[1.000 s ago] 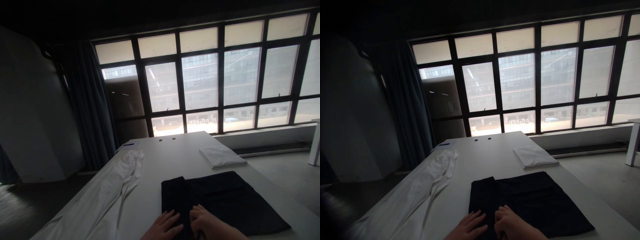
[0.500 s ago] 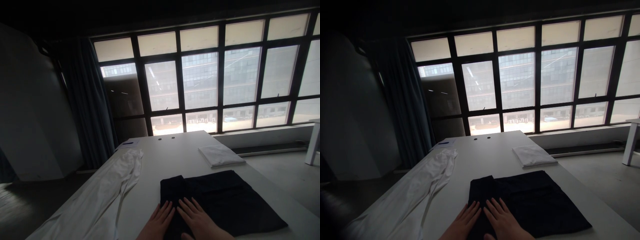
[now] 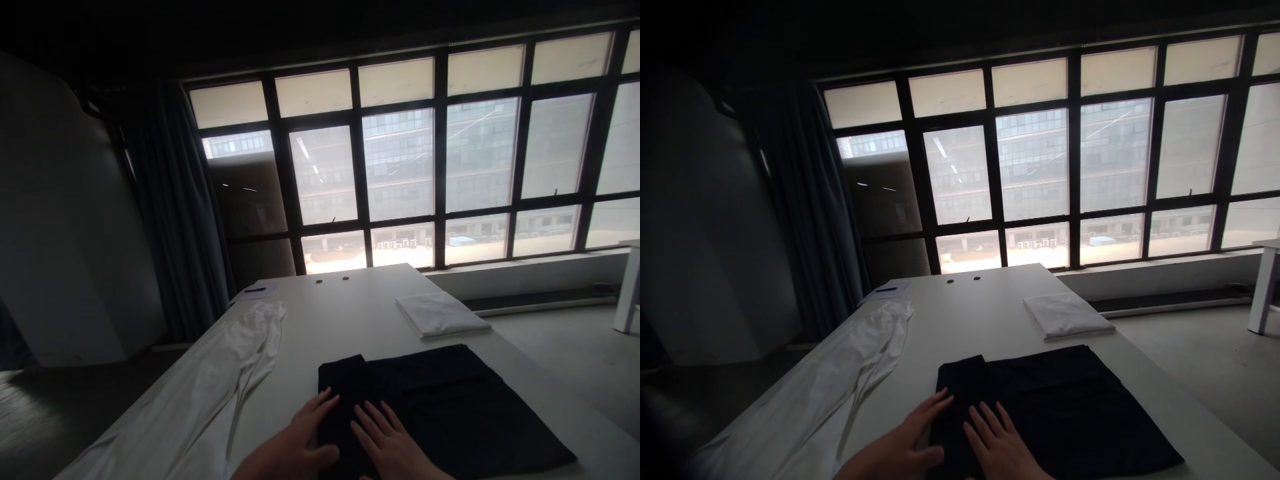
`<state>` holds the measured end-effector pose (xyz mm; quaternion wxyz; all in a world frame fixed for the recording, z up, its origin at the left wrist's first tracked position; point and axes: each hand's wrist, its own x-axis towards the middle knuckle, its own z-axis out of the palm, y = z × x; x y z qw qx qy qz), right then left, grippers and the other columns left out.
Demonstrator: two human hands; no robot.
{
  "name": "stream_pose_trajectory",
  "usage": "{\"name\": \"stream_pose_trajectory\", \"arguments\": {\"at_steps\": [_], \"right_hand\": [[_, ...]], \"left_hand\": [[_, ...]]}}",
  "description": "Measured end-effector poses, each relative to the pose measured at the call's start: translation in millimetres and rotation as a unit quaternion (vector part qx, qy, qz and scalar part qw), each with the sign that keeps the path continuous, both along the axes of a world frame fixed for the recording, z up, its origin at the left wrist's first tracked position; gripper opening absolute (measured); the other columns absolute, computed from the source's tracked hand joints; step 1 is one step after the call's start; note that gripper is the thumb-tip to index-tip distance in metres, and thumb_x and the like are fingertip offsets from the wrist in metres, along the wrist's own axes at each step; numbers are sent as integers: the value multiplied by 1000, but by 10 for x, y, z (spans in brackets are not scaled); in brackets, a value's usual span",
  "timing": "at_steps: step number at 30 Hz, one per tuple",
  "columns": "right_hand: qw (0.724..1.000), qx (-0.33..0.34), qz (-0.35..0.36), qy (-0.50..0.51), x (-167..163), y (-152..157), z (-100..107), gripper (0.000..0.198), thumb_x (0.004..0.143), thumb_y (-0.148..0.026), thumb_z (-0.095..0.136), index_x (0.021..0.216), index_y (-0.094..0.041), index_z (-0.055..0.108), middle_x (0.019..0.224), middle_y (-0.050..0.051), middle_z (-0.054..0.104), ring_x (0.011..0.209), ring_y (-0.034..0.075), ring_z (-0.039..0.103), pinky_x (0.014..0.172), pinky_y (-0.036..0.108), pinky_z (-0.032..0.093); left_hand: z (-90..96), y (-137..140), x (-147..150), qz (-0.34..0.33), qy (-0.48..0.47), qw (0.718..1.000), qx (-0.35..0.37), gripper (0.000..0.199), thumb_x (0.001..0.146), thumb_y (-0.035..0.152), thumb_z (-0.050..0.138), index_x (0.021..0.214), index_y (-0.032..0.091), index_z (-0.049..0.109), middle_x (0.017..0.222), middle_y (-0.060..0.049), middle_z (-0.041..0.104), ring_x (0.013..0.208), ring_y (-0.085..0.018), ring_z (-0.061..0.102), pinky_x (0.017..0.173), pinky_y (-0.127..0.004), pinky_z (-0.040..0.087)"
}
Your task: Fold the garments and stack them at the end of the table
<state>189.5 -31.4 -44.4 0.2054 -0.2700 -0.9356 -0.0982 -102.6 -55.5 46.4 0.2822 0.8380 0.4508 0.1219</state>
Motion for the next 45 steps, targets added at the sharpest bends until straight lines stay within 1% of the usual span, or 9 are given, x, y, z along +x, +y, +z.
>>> {"name": "stream_pose_trajectory", "arguments": {"at_steps": [3, 6, 9, 12, 17, 21, 28, 38, 45], "right_hand": [[1000, -15, -3, 0, 6, -21, 29, 80, 90, -64, 53, 156, -26, 28, 157, 9, 38, 139, 34, 42, 114, 46, 32], [1000, -27, -2, -7, 17, -38, 86, 79, 89, -62, 57, 154, -26, 31, 158, 9, 38, 139, 34, 42, 112, 46, 33], [1000, -12, -1, -8, 30, -48, 161, 77, 87, -60, 59, 152, -25, 36, 153, 10, 46, 136, 33, 44, 109, 46, 37], [1000, 23, 8, 2, 13, -73, 234, 70, 86, -57, 63, 145, -26, 44, 146, 10, 54, 131, 33, 48, 107, 47, 38], [987, 116, 47, 99, -244, -106, 139, 7, 89, -32, 61, 92, -26, 65, 97, 1, 68, 92, 20, 59, 96, 41, 43], [972, 198, 80, 101, -716, -74, -95, 33, 91, -31, 59, 61, -22, 48, 61, -3, 53, 59, 14, 45, 61, 27, 37], [979, 191, 30, 64, -1500, -82, -228, 53, 95, -51, 52, 54, -20, 42, 44, -1, 48, 45, 14, 39, 49, 26, 21], [966, 219, 55, 124, -1391, -18, -398, 49, 94, -52, 53, 57, -22, 41, 48, -4, 49, 48, 14, 37, 51, 28, 20], [989, 140, 9, 41, -1475, 40, -647, 56, 87, -56, 59, 46, -20, 43, 42, -1, 44, 46, 13, 36, 53, 28, 27]], "left_hand": [[77, 252, 143, 64, 7, 997, 49, 71, 93, 59, 54, 155, 35, 30, 165, -3, 21, 150, -29, 23, 122, -47, 23], [-59, 669, 223, 124, 17, 985, 116, 58, 93, 45, 54, 148, 28, 45, 157, -6, 40, 144, -26, 36, 119, -42, 28], [-232, 997, 177, 208, 7, 965, 158, 41, 94, 37, 45, 128, 20, 64, 129, -11, 65, 121, -25, 58, 105, -40, 42], [-347, 1089, 101, 246, -3, 953, 177, 42, 99, 35, 32, 107, 16, 69, 104, -12, 70, 98, -23, 65, 90, -35, 47], [-448, 1021, 80, 260, 4, 942, 211, 34, 97, 35, 37, 100, 21, 67, 103, -7, 69, 100, -22, 61, 92, -32, 43], [-488, 1067, 74, 319, 28, 920, 225, 37, 97, 35, 34, 101, 18, 67, 102, -11, 68, 98, -26, 59, 91, -37, 40], [-524, 1088, 64, 320, 62, 917, 228, 36, 96, 38, 38, 90, 21, 69, 95, -7, 68, 95, -24, 59, 86, -33, 38], [-510, 1074, 83, 329, 89, 911, 234, 38, 98, 42, 37, 87, 21, 67, 92, -6, 67, 91, -23, 59, 82, -32, 38], [-501, 1057, 121, 334, 116, 906, 232, 47, 98, 50, 37, 79, 21, 68, 89, -8, 66, 92, -27, 57, 81, -36, 37]]}}
